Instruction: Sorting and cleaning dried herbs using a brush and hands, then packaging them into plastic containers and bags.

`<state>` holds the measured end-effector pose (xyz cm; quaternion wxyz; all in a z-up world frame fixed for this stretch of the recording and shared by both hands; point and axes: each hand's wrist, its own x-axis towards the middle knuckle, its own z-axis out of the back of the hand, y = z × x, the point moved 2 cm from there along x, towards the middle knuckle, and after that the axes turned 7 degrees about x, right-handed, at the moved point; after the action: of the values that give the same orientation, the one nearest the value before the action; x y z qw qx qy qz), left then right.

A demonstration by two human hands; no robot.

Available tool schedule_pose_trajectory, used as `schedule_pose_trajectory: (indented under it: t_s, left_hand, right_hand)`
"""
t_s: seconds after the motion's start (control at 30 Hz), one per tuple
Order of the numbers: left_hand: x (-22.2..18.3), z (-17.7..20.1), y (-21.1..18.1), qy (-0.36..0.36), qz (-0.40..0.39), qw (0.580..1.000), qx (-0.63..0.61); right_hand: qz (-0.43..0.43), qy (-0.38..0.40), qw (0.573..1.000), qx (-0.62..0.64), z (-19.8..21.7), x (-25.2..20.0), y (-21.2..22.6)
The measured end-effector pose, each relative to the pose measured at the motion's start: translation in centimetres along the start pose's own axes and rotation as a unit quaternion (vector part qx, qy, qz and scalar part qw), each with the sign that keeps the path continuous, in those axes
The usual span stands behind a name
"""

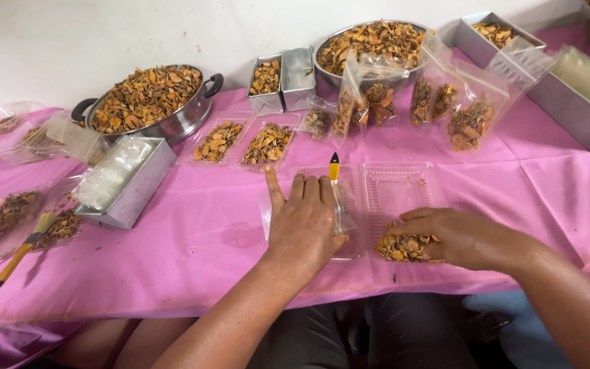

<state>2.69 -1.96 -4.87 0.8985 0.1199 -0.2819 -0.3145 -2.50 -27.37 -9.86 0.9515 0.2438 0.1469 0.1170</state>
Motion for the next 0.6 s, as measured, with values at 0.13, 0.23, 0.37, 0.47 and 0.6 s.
schedule_pose_trajectory:
  t_s: [0.13, 0.23, 0.37, 0.47, 0.6]
  left_hand:
    - [0.5, -0.2, -0.3, 0.027, 0.007, 0.999, -0.023]
    - [0.6, 0.3, 0.4, 0.078, -0.010, 0.988, -0.137]
    - [0.7, -0.6, 0.4, 0.072, 0.002, 0.987, -0.144]
    - [1.1, -0.1, 0.3, 0.097, -0.001, 0.981, -0.170]
    - [1.4, 0.6, 0.0, 0.087, -0.003, 0.980, -0.178]
  right_hand:
    - [0.004, -0.046, 0.998, 0.041, -0.4, 1.5, -0.1]
    - [-0.007, -0.092, 0.994, 0.054, 1.5, 0.7, 3.5]
    - [-0.033, -0.132, 0.988, 0.078, 1.0, 1.9, 2.2]
    - [-0.063, -0.151, 0.979, 0.122, 1.3, 2.0, 2.5]
    - [-0.118, -0.189, 0.952, 0.210, 1.6, 2.4, 2.5]
